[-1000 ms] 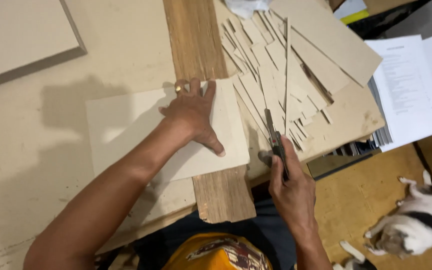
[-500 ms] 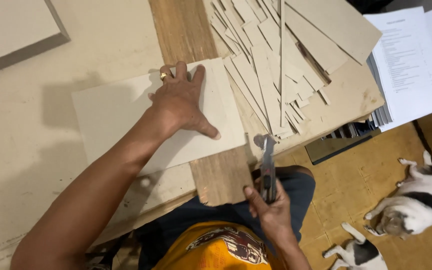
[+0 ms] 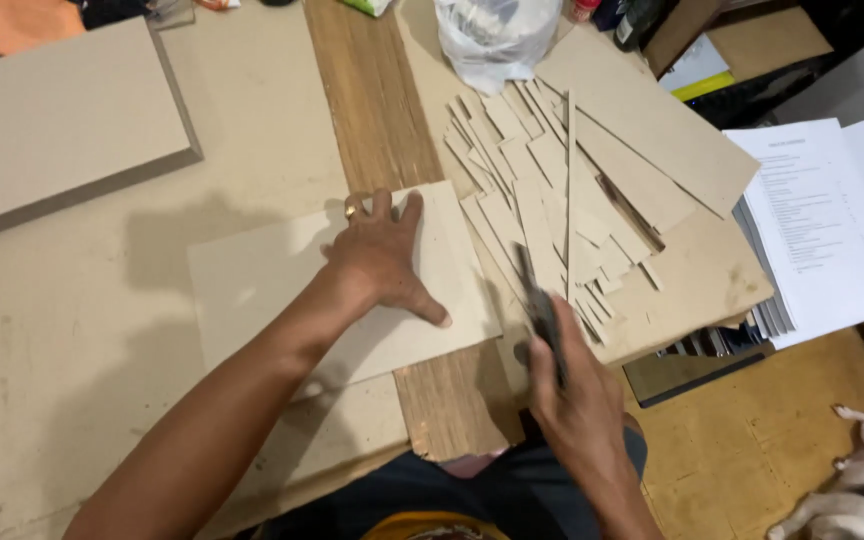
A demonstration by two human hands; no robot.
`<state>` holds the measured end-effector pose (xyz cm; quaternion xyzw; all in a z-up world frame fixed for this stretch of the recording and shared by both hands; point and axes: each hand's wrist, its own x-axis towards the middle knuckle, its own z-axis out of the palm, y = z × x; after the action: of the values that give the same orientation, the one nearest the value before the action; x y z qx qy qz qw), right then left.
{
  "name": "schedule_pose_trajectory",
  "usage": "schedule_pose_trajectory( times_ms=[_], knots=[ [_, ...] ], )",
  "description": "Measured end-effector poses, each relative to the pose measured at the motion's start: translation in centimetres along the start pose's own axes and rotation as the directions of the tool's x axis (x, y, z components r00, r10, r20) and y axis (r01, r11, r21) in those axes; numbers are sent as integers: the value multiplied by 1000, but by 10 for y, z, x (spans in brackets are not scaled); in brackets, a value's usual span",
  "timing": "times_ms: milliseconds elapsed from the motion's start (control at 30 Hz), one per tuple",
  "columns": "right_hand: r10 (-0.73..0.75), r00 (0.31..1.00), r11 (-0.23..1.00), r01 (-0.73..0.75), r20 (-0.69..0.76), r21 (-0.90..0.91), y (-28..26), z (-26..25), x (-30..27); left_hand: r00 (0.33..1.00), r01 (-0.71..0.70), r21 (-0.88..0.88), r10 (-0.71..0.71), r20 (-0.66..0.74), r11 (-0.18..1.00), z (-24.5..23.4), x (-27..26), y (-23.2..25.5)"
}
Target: The person uses a utility knife to cut a rectangular piece of cardboard into thin strips on a wooden table. They repeatedly slice the cardboard, lift it to check the cuts, and then gather the resulting strips.
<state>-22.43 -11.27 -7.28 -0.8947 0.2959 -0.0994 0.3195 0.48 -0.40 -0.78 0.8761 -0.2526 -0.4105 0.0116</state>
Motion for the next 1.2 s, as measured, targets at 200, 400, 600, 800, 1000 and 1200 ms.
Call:
schedule_pose_trajectory(
  times_ms=[200,400,600,800,1000,1200],
  knots=[
    [-94,993,994,97,74,-47,-44,30,69,973,-164,122,181,-143,979,-4,4,-3],
    [-122,984,990,130,131,-56,-42,59,99,980,-154,90,164,-115,984,-6,8,-2],
    [-57,970,995,75,237,-65,-63,48,102,978,-176,32,178,-107,984,-4,12,-5],
    [12,938,938,109,346,-328,-93,27,113,978,-171,6,170,-121,985,-5,8,-4],
    [88,907,950,48,412,-307,-102,18,103,977,-169,31,172,-124,985,-2,9,-5],
    [164,890,943,-14,426,-332,-103,2,75,978,-171,26,173,-113,985,-2,10,-5]
  ],
)
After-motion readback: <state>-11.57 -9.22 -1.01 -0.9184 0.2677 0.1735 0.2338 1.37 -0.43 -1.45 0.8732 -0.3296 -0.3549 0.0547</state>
